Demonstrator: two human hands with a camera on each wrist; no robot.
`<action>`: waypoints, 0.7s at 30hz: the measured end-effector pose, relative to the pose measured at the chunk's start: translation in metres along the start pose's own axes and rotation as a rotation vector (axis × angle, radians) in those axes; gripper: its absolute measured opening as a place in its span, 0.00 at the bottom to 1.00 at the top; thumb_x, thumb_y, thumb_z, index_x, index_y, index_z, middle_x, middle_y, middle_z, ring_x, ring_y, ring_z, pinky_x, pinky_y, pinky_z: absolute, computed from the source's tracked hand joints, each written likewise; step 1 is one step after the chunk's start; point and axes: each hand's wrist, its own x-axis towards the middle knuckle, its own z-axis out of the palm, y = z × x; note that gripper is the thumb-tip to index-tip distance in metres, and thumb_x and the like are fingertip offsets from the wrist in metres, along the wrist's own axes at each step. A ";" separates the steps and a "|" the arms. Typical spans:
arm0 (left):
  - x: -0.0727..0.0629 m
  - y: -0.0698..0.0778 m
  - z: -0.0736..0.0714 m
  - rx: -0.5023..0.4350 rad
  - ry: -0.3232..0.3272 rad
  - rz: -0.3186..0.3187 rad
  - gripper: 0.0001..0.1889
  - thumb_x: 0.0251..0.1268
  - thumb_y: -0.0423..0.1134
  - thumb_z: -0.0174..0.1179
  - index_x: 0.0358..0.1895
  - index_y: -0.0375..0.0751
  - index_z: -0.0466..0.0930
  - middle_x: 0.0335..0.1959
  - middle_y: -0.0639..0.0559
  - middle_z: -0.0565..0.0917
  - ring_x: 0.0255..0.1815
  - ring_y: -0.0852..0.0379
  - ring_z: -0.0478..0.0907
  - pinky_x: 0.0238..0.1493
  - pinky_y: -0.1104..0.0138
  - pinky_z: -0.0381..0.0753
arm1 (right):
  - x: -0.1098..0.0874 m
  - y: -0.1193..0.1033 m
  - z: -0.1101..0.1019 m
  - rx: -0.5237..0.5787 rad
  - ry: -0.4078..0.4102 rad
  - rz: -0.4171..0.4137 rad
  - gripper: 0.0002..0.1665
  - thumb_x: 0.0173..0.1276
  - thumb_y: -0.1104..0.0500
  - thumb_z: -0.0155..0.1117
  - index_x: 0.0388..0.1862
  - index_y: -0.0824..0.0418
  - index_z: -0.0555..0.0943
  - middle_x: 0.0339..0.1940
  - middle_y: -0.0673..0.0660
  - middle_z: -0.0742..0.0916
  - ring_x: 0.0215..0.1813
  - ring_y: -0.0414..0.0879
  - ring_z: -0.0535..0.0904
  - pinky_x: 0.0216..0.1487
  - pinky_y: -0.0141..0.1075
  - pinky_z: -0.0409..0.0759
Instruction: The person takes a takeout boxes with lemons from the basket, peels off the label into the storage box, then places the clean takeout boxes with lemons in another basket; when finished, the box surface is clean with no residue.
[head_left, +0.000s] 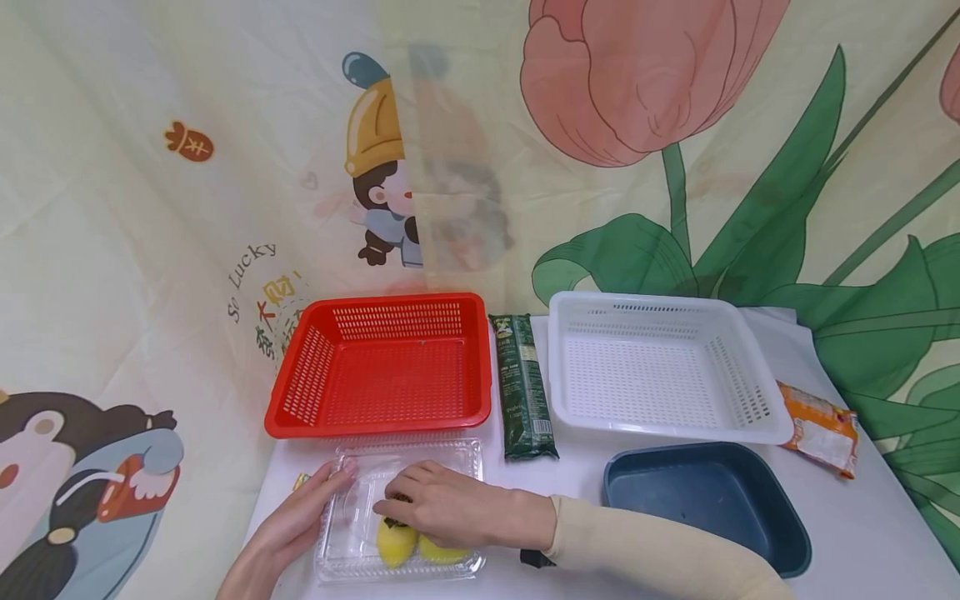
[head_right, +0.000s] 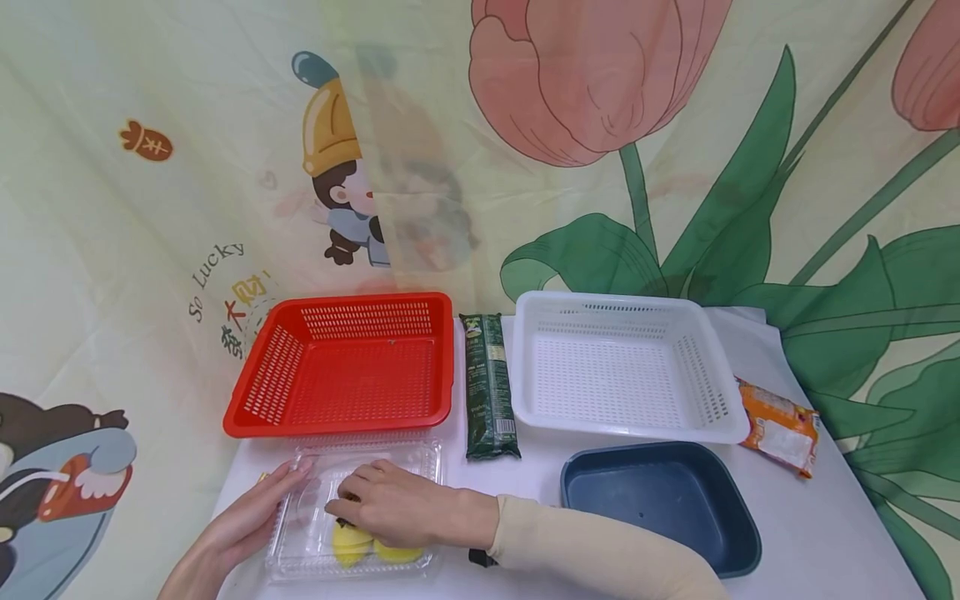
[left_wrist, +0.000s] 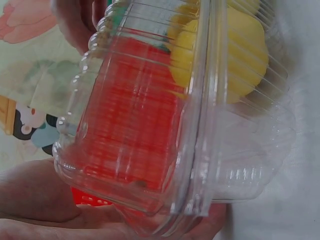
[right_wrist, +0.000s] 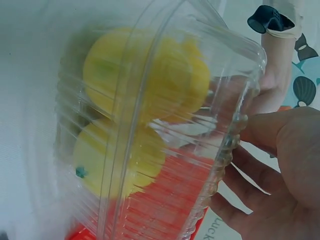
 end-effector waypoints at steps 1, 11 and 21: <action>0.000 0.000 0.000 -0.002 -0.001 0.001 0.46 0.76 0.58 0.52 0.82 0.37 0.38 0.79 0.37 0.49 0.78 0.41 0.47 0.78 0.43 0.53 | 0.000 0.000 0.001 0.005 0.010 0.004 0.20 0.80 0.56 0.54 0.68 0.49 0.76 0.60 0.46 0.83 0.67 0.40 0.75 0.75 0.33 0.68; 0.002 0.001 0.000 -0.006 0.005 -0.033 0.50 0.74 0.61 0.53 0.82 0.37 0.36 0.81 0.35 0.44 0.80 0.36 0.41 0.79 0.37 0.40 | -0.002 0.002 0.003 0.044 0.040 0.005 0.12 0.80 0.55 0.53 0.56 0.48 0.80 0.57 0.45 0.82 0.61 0.37 0.77 0.72 0.31 0.70; 0.002 -0.001 0.001 0.007 0.018 -0.013 0.48 0.74 0.60 0.53 0.82 0.36 0.38 0.81 0.34 0.45 0.80 0.36 0.44 0.80 0.37 0.43 | -0.004 0.004 0.003 0.067 0.072 0.000 0.16 0.76 0.55 0.60 0.60 0.51 0.83 0.59 0.46 0.82 0.62 0.37 0.76 0.71 0.30 0.70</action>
